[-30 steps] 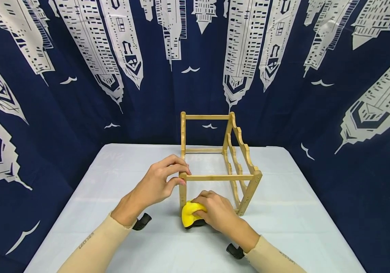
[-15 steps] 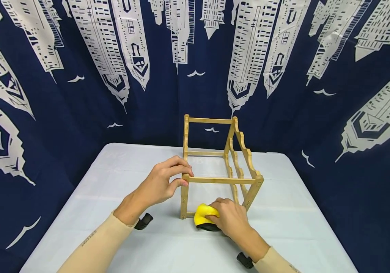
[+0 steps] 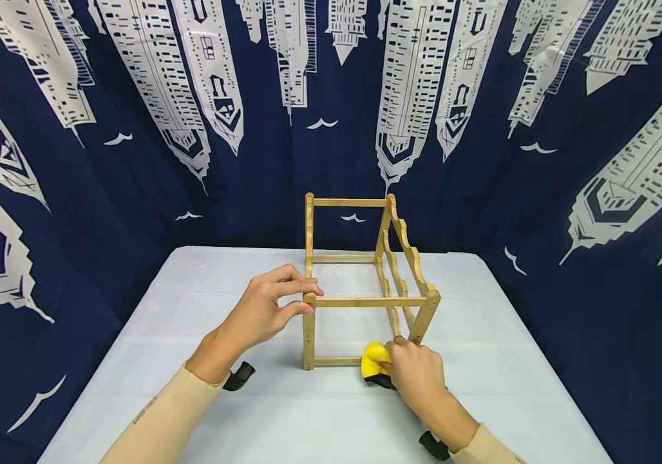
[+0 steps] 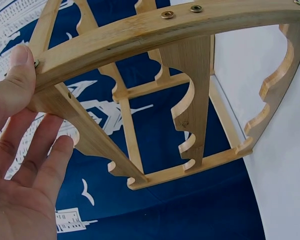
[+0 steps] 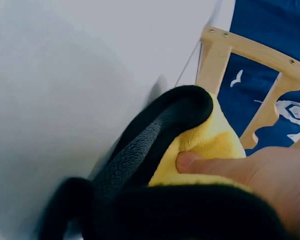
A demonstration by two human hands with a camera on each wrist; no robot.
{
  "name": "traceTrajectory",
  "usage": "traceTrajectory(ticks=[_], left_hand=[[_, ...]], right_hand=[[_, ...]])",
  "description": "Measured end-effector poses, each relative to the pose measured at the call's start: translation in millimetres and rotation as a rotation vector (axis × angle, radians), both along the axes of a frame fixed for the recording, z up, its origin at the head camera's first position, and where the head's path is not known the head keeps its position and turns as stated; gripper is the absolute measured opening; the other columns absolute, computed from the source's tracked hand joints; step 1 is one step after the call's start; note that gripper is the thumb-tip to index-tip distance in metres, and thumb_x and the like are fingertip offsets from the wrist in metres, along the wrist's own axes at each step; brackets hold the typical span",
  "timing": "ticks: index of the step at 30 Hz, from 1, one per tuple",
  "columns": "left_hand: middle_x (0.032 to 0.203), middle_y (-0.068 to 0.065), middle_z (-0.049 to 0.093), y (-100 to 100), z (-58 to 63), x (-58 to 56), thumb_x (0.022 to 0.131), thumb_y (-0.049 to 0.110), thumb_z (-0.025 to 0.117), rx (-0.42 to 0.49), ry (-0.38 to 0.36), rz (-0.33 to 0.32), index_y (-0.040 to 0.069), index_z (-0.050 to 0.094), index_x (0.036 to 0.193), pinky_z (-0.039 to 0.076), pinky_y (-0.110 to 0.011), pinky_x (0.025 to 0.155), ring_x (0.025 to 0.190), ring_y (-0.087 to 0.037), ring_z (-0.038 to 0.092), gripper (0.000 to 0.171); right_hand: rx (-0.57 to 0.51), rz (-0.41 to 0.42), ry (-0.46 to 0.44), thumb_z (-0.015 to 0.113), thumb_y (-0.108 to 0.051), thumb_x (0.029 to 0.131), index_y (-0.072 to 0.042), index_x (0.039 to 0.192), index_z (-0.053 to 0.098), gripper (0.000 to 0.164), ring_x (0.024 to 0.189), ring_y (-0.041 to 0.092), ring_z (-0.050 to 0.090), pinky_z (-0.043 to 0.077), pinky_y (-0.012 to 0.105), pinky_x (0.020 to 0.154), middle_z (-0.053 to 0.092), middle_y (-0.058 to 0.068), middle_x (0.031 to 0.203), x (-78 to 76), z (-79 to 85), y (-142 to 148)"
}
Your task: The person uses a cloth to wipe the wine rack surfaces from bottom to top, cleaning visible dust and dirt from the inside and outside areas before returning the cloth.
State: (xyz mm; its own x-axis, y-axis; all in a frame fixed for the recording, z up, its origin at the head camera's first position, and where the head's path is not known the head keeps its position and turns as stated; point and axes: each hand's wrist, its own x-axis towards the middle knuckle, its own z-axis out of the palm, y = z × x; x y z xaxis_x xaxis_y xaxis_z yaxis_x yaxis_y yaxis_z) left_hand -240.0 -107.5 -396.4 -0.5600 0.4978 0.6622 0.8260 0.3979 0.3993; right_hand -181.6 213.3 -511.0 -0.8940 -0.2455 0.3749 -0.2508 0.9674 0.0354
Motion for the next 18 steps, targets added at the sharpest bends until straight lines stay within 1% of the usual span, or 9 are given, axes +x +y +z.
traceTrajectory(ticks=[2,4,6,8,11,13,15,18], left_hand=[[0.113,0.001,0.081,1,0.4,-0.5,0.085,0.008,0.101,0.008,0.001,-0.003,0.017,0.091,0.122,0.073,-0.037,0.092,0.122,-0.024,0.085,0.039],[0.114,0.001,0.082,0,1.3,-0.8,0.085,0.009,0.101,0.006,-0.006,-0.004,0.017,0.091,0.123,0.073,-0.035,0.093,0.123,-0.024,0.085,0.040],[0.116,0.000,0.084,-2,1.1,-1.6,0.086,0.010,0.101,-0.002,-0.011,-0.006,0.017,0.091,0.126,0.073,-0.034,0.094,0.121,-0.024,0.085,0.042],[0.119,-0.001,0.085,-5,2.6,-2.1,0.088,0.011,0.100,-0.015,-0.017,-0.006,0.018,0.090,0.130,0.073,-0.035,0.096,0.121,-0.024,0.085,0.043],[0.123,-0.001,0.088,-9,4.7,-3.1,0.091,0.011,0.097,-0.031,-0.016,-0.010,0.018,0.089,0.135,0.073,-0.038,0.100,0.121,-0.024,0.086,0.045],[0.126,-0.001,0.088,-11,6.5,-3.4,0.093,0.010,0.096,-0.035,-0.023,-0.019,0.018,0.088,0.137,0.072,-0.040,0.103,0.123,-0.024,0.085,0.045],[0.127,-0.001,0.089,-12,7.4,-4.0,0.094,0.009,0.094,-0.036,-0.031,-0.032,0.017,0.087,0.138,0.072,-0.039,0.104,0.126,-0.025,0.085,0.045],[0.123,0.000,0.088,-11,7.8,-4.5,0.095,0.009,0.093,-0.034,-0.046,-0.044,0.016,0.088,0.136,0.072,-0.033,0.101,0.127,-0.025,0.085,0.042]], right_hand=[[-0.029,0.040,0.007,0.107,-0.033,0.082,-0.016,0.094,0.085,0.030,0.057,0.019,0.067,0.053,0.038,0.044,0.071,-0.003,0.080,-1.3,-0.7,-5],[-0.060,0.089,0.020,0.107,-0.036,0.082,-0.018,0.097,0.087,0.030,0.058,0.017,0.067,0.052,0.036,0.044,0.073,-0.006,0.081,-3.1,-3.3,-14],[-0.096,0.146,0.028,0.107,-0.039,0.083,-0.021,0.101,0.090,0.031,0.060,0.015,0.070,0.054,0.033,0.046,0.077,-0.007,0.084,-6.7,-7.3,-26],[-0.140,0.193,0.012,0.106,-0.039,0.084,-0.022,0.104,0.091,0.030,0.063,0.013,0.072,0.055,0.030,0.050,0.080,-0.008,0.088,-12.6,-10.1,-39],[-0.209,0.252,-0.051,0.104,-0.038,0.089,-0.022,0.108,0.091,0.028,0.070,0.010,0.073,0.056,0.027,0.056,0.085,-0.007,0.096,-21.4,-11.9,-56],[-0.260,0.274,-0.104,0.102,-0.036,0.092,-0.021,0.109,0.091,0.026,0.072,0.007,0.070,0.053,0.025,0.058,0.085,-0.007,0.098,-25.9,-12.2,-65],[-0.318,0.287,-0.145,0.102,-0.033,0.093,-0.020,0.109,0.092,0.023,0.071,0.004,0.065,0.050,0.024,0.058,0.085,-0.007,0.098,-29.2,-12.4,-70],[-0.422,0.302,-0.183,0.101,-0.029,0.093,-0.021,0.106,0.093,0.017,0.071,-0.001,0.059,0.046,0.021,0.059,0.085,-0.008,0.096,-32.8,-14.2,-73]])
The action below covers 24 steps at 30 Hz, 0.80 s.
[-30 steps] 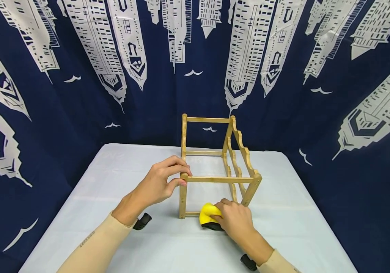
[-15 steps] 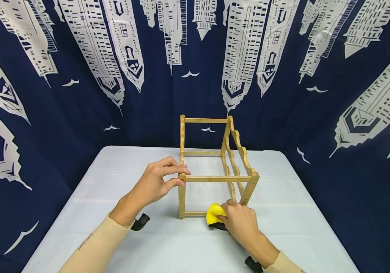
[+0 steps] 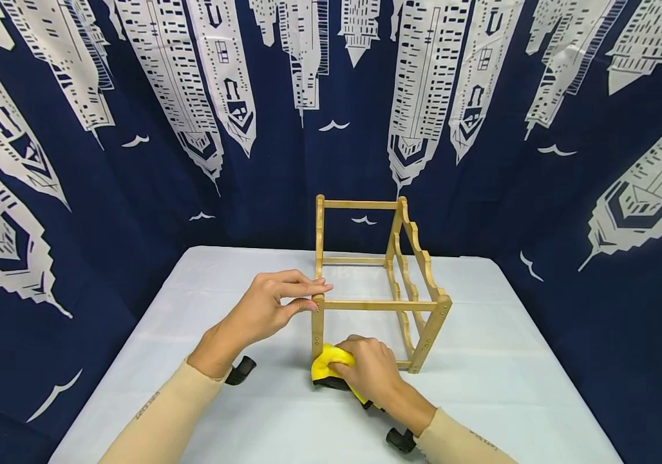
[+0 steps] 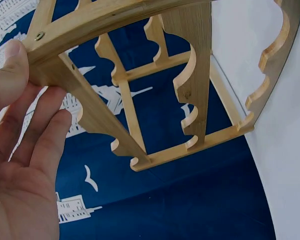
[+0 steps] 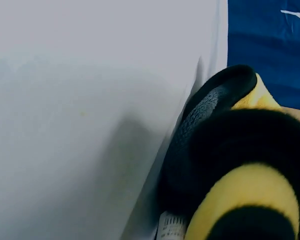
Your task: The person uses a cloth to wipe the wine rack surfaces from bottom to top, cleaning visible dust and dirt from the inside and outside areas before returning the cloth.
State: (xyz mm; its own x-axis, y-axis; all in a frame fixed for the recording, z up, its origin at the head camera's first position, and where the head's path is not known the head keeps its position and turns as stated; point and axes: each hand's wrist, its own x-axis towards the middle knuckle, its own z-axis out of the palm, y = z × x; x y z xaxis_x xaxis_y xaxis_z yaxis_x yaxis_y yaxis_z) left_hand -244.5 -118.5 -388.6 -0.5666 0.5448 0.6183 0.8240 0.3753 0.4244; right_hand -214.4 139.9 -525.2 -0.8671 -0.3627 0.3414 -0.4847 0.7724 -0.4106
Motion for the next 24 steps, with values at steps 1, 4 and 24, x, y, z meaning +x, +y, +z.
traceTrajectory(ticks=[1,4,24], left_hand=[[0.120,0.001,0.088,1,-0.1,-0.1,0.095,0.009,0.093,-0.001,0.001,-0.001,0.016,0.088,0.135,0.072,-0.031,0.098,0.127,-0.025,0.085,0.041],[0.114,0.001,0.086,4,0.2,0.4,0.096,0.008,0.093,-0.012,-0.003,0.004,0.016,0.089,0.133,0.071,-0.026,0.093,0.125,-0.024,0.086,0.039],[0.116,0.000,0.080,4,-0.1,6.0,0.102,0.010,0.088,-0.059,-0.016,0.041,0.017,0.084,0.142,0.069,-0.028,0.092,0.118,-0.023,0.083,0.041]], right_hand=[[-0.028,0.003,-0.010,0.101,-0.028,0.093,-0.021,0.105,0.093,0.016,0.071,-0.002,0.058,0.046,0.021,0.060,0.085,-0.009,0.095,-0.7,-0.8,0],[-0.120,0.020,-0.015,0.102,-0.025,0.092,-0.019,0.105,0.094,0.016,0.073,-0.003,0.062,0.050,0.020,0.063,0.086,-0.007,0.095,-1.7,-1.5,2],[-0.687,-0.043,0.041,0.104,-0.020,0.089,-0.010,0.112,0.094,0.027,0.075,0.007,0.073,0.065,0.026,0.062,0.089,0.009,0.095,5.7,54.2,-14]])
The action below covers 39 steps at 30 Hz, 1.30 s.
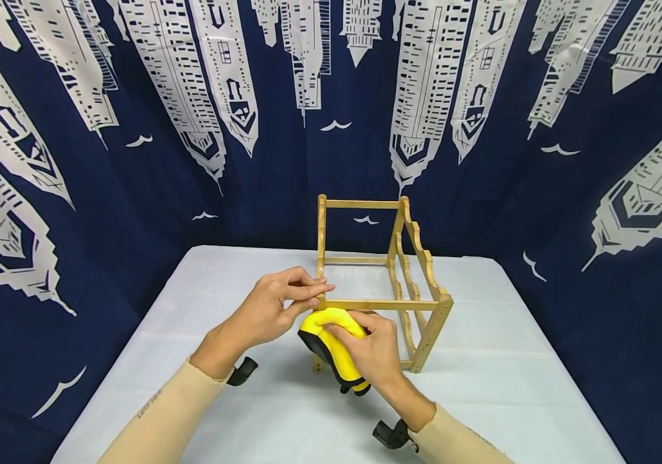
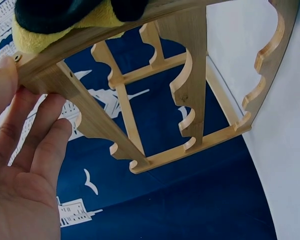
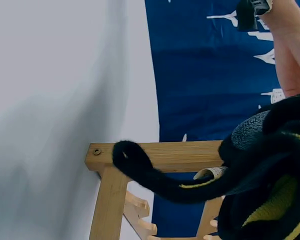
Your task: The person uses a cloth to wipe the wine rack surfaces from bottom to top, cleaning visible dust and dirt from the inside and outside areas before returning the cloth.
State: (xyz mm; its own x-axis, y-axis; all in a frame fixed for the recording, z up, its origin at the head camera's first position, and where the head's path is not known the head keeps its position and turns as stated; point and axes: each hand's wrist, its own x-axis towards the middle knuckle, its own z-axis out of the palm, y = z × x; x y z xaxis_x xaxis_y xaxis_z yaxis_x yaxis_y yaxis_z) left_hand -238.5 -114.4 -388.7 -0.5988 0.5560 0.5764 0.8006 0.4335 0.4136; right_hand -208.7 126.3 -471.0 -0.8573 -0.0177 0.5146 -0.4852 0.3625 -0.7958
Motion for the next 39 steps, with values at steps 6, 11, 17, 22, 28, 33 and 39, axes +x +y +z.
traceTrajectory(ticks=[6,11,17,22,28,33,39], left_hand=[[0.120,-0.001,0.081,-1,2.1,-1.0,0.106,0.011,0.085,-0.007,-0.017,0.010,0.017,0.083,0.145,0.071,-0.032,0.099,0.128,-0.024,0.082,0.039],[0.125,0.000,0.082,-2,3.1,-0.6,0.109,0.012,0.083,-0.010,-0.040,0.018,0.019,0.082,0.147,0.071,-0.033,0.101,0.131,-0.023,0.082,0.038],[0.136,0.000,0.084,-4,1.4,-1.9,0.112,0.016,0.079,0.017,-0.051,-0.002,0.020,0.082,0.148,0.071,-0.039,0.107,0.132,-0.022,0.081,0.036],[0.145,0.002,0.083,-8,-1.1,-2.2,0.116,0.017,0.075,0.045,-0.092,-0.028,0.021,0.081,0.150,0.068,-0.044,0.115,0.136,-0.020,0.080,0.035],[0.148,0.007,0.082,-10,-2.2,-3.9,0.116,0.019,0.075,0.058,-0.117,-0.033,0.021,0.081,0.150,0.066,-0.043,0.119,0.140,-0.016,0.077,0.034],[0.143,0.008,0.084,-12,-2.9,-3.6,0.115,0.019,0.076,0.057,-0.117,-0.026,0.023,0.081,0.150,0.067,-0.040,0.116,0.135,-0.014,0.079,0.035],[0.144,0.005,0.083,-12,-5.3,-0.9,0.115,0.019,0.078,0.108,-0.198,-0.041,0.020,0.078,0.150,0.064,-0.037,0.121,0.137,-0.018,0.080,0.035]], right_hand=[[0.083,0.007,0.079,0.105,-0.020,0.089,-0.008,0.115,0.093,0.031,0.083,0.017,0.081,0.068,0.025,0.069,0.091,0.010,0.103,-2.3,-0.6,4],[0.183,0.016,0.249,0.107,-0.017,0.086,-0.010,0.115,0.093,0.033,0.080,0.017,0.080,0.064,0.023,0.065,0.090,0.006,0.103,-0.8,-3.4,12],[0.184,0.021,0.439,0.106,-0.003,0.080,-0.009,0.115,0.090,0.039,0.086,0.021,0.083,0.067,0.021,0.077,0.089,0.006,0.107,8.5,-0.9,18],[0.181,0.042,0.700,0.096,-0.010,0.097,-0.004,0.120,0.089,0.025,0.089,0.031,0.087,0.070,0.021,0.098,0.087,0.014,0.110,10.9,9.2,22],[0.248,-0.076,1.023,0.082,-0.026,0.113,-0.001,0.116,0.090,0.026,0.081,0.033,0.084,0.072,0.029,0.082,0.087,0.019,0.107,10.6,26.8,27],[0.329,-0.167,1.110,0.075,-0.005,0.111,-0.007,0.118,0.092,0.018,0.078,0.030,0.076,0.058,0.034,0.065,0.089,0.015,0.110,11.3,41.5,28],[0.551,-0.200,0.925,0.098,0.003,0.085,-0.018,0.133,0.088,0.054,0.104,0.032,0.073,0.056,0.044,0.085,0.089,0.003,0.125,15.7,47.7,22]])
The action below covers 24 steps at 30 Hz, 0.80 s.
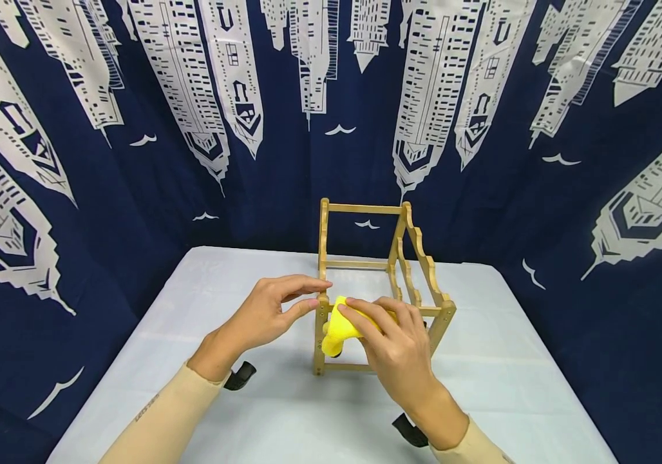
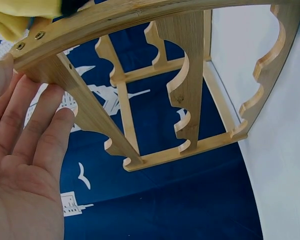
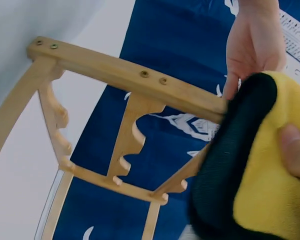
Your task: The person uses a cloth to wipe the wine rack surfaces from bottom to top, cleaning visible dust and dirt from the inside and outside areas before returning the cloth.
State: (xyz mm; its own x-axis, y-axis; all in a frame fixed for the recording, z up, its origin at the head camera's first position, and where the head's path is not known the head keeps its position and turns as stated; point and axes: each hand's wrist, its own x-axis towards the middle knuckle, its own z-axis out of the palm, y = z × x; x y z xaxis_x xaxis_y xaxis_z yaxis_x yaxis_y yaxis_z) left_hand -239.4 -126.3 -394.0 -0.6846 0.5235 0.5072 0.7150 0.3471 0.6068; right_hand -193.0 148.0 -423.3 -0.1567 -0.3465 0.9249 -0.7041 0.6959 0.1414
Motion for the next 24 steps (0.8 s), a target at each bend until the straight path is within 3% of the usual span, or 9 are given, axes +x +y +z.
traceTrajectory(ticks=[4,12,24], left_hand=[[0.145,0.001,0.083,2,-1.9,0.5,0.114,0.019,0.078,0.018,-0.026,0.000,0.019,0.075,0.147,0.065,-0.037,0.119,0.135,-0.019,0.082,0.033],[0.139,0.004,0.084,1,-3.5,0.3,0.113,0.012,0.079,0.019,0.012,-0.003,0.020,0.080,0.135,0.066,-0.037,0.118,0.138,-0.020,0.080,0.024],[0.140,0.003,0.085,1,0.0,-1.1,0.112,0.013,0.080,0.038,-0.017,-0.014,0.019,0.081,0.123,0.066,-0.035,0.118,0.138,-0.019,0.080,0.012]], right_hand=[[0.031,-0.063,-0.055,0.108,0.001,0.073,-0.019,0.135,0.087,0.069,0.111,0.031,0.074,0.056,0.047,0.091,0.088,0.000,0.129,-1.1,-1.3,-9],[0.054,-0.086,-0.103,0.107,-0.001,0.080,-0.013,0.133,0.086,0.058,0.111,0.031,0.076,0.062,0.045,0.094,0.088,0.002,0.123,-9.9,-2.6,-18],[0.001,-0.106,-0.147,0.111,-0.002,0.072,-0.013,0.126,0.088,0.059,0.105,0.032,0.075,0.061,0.049,0.090,0.089,0.003,0.115,-10.9,-2.4,6]])
